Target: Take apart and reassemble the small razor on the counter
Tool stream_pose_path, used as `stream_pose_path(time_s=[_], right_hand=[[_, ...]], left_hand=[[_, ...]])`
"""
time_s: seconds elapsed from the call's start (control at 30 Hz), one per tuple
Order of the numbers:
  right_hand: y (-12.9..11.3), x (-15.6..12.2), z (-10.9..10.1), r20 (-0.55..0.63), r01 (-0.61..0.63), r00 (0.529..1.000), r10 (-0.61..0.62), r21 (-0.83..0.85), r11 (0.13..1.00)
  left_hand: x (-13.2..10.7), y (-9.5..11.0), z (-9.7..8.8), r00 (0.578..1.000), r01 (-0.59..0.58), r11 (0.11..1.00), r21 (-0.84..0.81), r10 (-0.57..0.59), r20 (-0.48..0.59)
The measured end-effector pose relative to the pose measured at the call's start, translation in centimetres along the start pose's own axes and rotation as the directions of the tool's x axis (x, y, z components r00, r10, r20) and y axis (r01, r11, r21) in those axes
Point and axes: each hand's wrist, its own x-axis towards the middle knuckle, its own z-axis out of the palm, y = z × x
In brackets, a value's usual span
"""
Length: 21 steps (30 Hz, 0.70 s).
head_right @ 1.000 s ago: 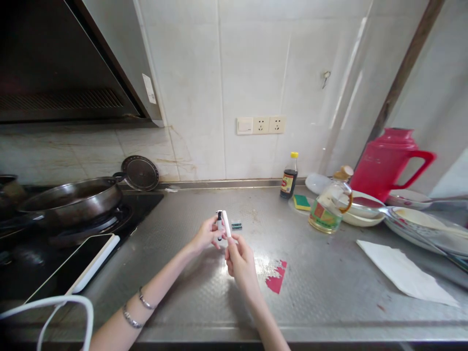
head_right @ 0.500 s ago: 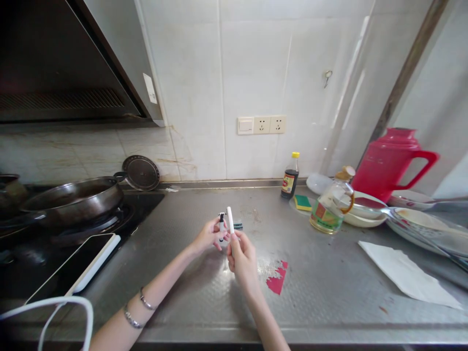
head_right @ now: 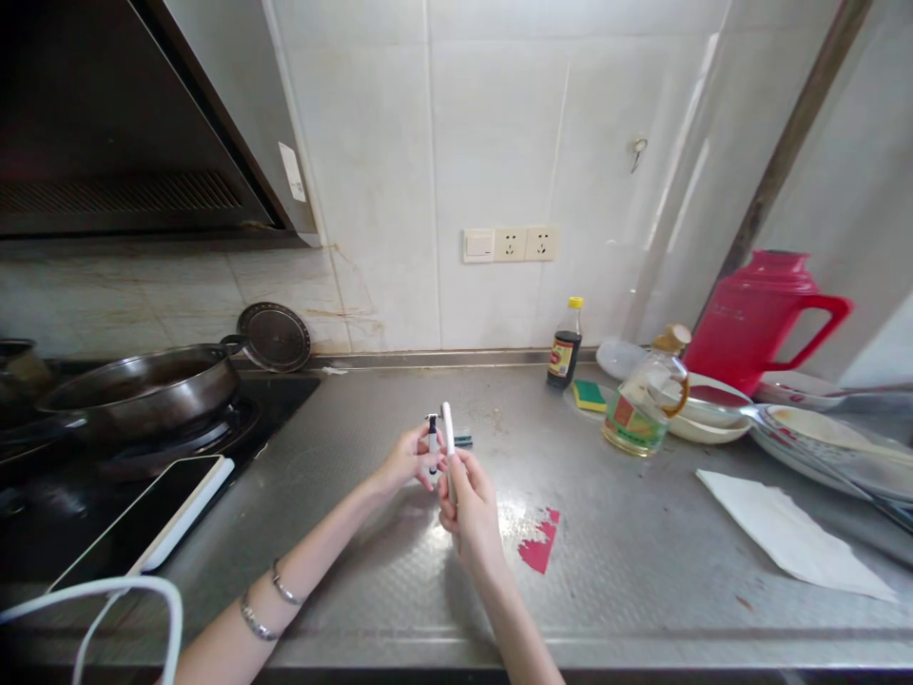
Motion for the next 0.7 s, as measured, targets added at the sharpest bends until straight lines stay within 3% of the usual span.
stream_pose_path(time_s=[0.17,0.37,0.7], right_hand=[[0.1,-0.9,0.4,0.022,-0.074,0.997,0.073,0.049,0.996],[-0.8,-0.3,0.5,0.007,-0.054,0.999,0.054,0.120,0.991],[0.4,-0.7,0.7,0.016,-0.060,0.998,0.060,0.036,0.998]], left_hand=[[0.0,0.3,-0.2,1.000,-0.002,1.000,-0.009,0.002,-0.024],[-0.2,0.3,0.0,0.999,0.031,0.999,-0.019,-0.030,0.015],[0.1,-0.2,0.0,1.000,0.021,1.000,0.001,-0.021,-0.017]])
